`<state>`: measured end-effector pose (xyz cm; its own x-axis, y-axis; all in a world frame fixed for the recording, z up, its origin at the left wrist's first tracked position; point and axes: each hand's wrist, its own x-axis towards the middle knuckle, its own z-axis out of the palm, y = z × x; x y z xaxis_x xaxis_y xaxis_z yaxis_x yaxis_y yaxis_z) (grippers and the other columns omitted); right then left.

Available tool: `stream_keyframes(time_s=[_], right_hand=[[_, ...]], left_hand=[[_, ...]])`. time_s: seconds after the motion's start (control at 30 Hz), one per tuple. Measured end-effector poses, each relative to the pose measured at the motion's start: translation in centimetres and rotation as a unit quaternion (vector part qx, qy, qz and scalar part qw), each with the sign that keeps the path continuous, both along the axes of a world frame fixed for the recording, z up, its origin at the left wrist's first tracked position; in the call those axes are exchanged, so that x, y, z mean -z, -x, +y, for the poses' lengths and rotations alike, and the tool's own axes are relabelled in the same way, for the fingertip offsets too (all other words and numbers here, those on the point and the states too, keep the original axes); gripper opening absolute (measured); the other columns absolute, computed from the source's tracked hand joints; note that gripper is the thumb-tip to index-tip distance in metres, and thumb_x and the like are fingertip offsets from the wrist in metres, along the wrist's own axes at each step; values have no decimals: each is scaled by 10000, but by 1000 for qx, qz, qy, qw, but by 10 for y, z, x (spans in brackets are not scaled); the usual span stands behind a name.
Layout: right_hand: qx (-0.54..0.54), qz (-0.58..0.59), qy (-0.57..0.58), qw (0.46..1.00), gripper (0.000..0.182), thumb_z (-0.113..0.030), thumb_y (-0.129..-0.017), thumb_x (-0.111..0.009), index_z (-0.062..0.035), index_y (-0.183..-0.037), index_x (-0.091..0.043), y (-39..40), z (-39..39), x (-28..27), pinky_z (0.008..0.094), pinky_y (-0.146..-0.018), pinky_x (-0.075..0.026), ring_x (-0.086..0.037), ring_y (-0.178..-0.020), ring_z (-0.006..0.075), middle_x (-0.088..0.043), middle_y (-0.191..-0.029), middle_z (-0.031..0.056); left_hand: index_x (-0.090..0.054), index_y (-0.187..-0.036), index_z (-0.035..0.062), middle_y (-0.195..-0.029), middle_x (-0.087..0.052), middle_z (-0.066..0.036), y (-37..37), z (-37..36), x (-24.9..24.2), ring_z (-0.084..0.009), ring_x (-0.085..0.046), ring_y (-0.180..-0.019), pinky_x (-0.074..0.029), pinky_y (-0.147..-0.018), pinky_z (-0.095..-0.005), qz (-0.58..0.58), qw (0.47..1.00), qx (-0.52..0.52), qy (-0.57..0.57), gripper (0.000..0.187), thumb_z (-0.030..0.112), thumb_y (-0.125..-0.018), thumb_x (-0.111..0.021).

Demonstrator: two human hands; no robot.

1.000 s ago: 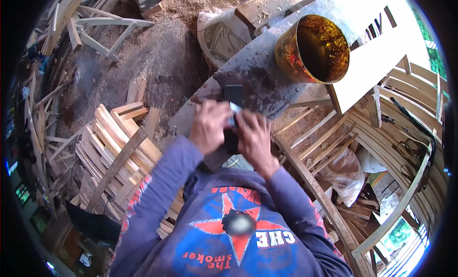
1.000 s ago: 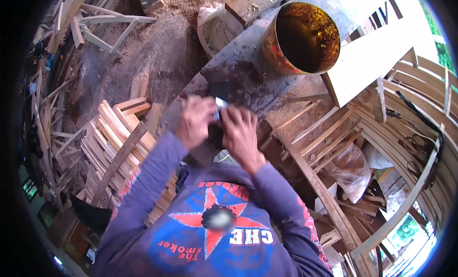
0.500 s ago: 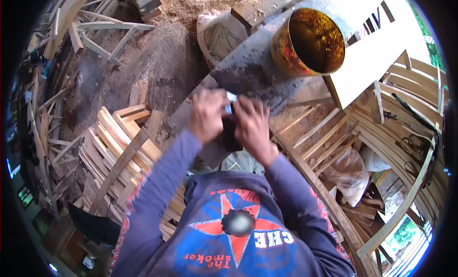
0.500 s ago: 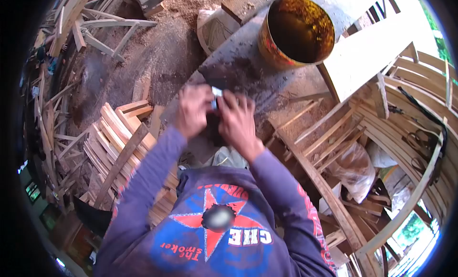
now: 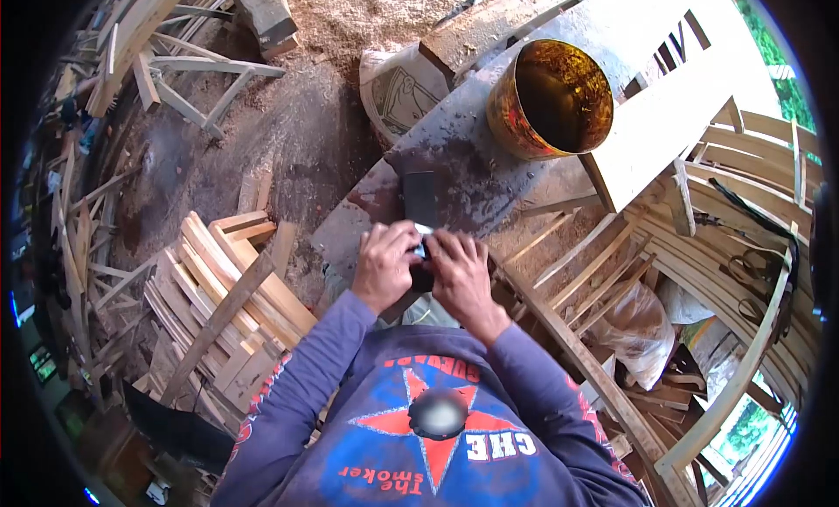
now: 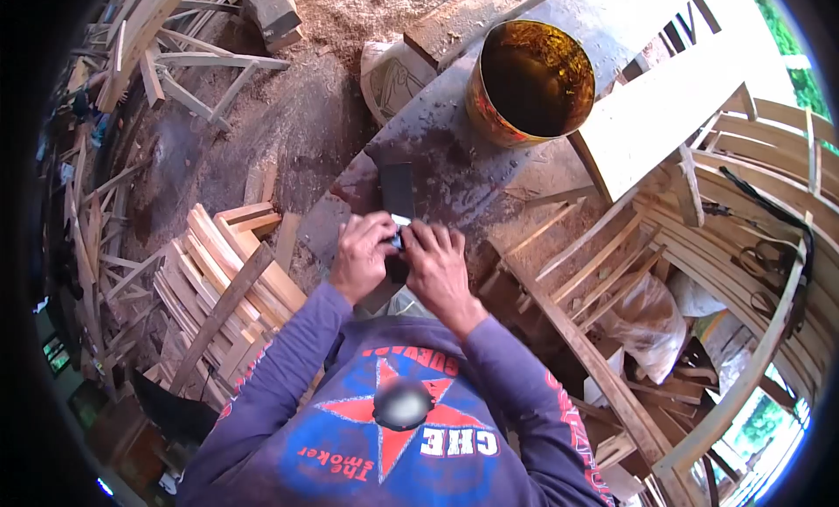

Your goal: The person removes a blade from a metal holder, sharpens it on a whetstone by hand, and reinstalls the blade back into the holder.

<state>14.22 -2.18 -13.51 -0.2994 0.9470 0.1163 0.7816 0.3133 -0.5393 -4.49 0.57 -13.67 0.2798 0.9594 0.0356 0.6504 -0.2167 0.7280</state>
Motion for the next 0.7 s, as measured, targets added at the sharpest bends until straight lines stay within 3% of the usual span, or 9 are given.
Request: stream_keyframes(time_s=[0.1,0.13,0.27,0.33,0.37,0.4,0.47,0.53,0.7], right_hand=[[19,24,-21,999,387,-147,-890,-708,-51,-1262,-665,9,65,-12,498,-1010,-415,-588,-1182,380,-653,-1269,142],[29,39,-35,998,393,-156,-889,-712,-49,-1264,-667,11,62,-13,497,-1002,-421,-591,-1182,370,-656,-1277,142],[0,11,8,1000,426,-170,-837,-753,-67,-1243,-679,0,-10,-2,476,-1012,-413,-581,-1235,295,-644,-1300,98],[11,-9,-51,999,410,-143,-839,-724,-57,-1236,-672,7,34,-6,475,-1006,-410,-579,-1225,305,-637,-1299,101],[9,0,-37,999,378,-124,-851,-696,-49,-1220,-665,11,59,-14,478,-997,-408,-575,-1211,324,-629,-1289,117],[22,31,-40,998,325,-113,-874,-672,-41,-1191,-662,15,69,-14,487,-984,-414,-573,-1199,342,-618,-1284,136],[20,15,-11,1000,366,-144,-869,-698,-44,-1219,-663,10,44,-18,490,-999,-414,-575,-1213,334,-624,-1292,139],[7,12,-2,1000,453,-155,-837,-730,-52,-1273,-663,0,-11,2,484,-1033,-406,-574,-1244,320,-622,-1331,145],[20,4,-23,1000,420,-115,-829,-707,-51,-1240,-655,16,70,-10,503,-1013,-406,-571,-1224,332,-630,-1319,131]], left_hand=[[-732,-994,90,-1125,-714,-74,5,73,6,-345,-618,-1018,-449,-890,-483,-12,993,24,-111,179,149,-825,-737],[-734,-999,71,-1134,-716,-87,7,73,-2,-342,-622,-1022,-456,-893,-490,-3,996,27,-85,195,158,-824,-745],[-753,-1037,89,-1165,-720,-78,0,-10,3,-325,-625,-1074,-455,-974,-475,-35,999,-5,-8,262,97,-778,-794],[-759,-1025,83,-1169,-722,-81,1,31,2,-322,-627,-1092,-455,-976,-465,-10,999,-1,-47,226,109,-802,-773],[-743,-1017,72,-1161,-714,-90,3,59,6,-334,-618,-1048,-452,-920,-474,8,990,14,-140,202,113,-819,-744],[-734,-1000,70,-1154,-707,-108,7,75,-2,-353,-607,-1037,-448,-898,-493,-7,997,19,-73,174,114,-832,-720],[-732,-992,63,-1142,-709,-107,6,50,-6,-354,-612,-1043,-456,-913,-495,15,996,32,-77,182,118,-818,-733],[-743,-984,64,-1107,-716,-103,1,-5,-2,-352,-623,-1020,-464,-916,-503,-37,999,0,-24,192,112,-799,-742],[-738,-997,72,-1116,-724,-81,6,76,1,-335,-627,-1014,-451,-908,-484,-17,998,-4,-68,158,80,-842,-708]])
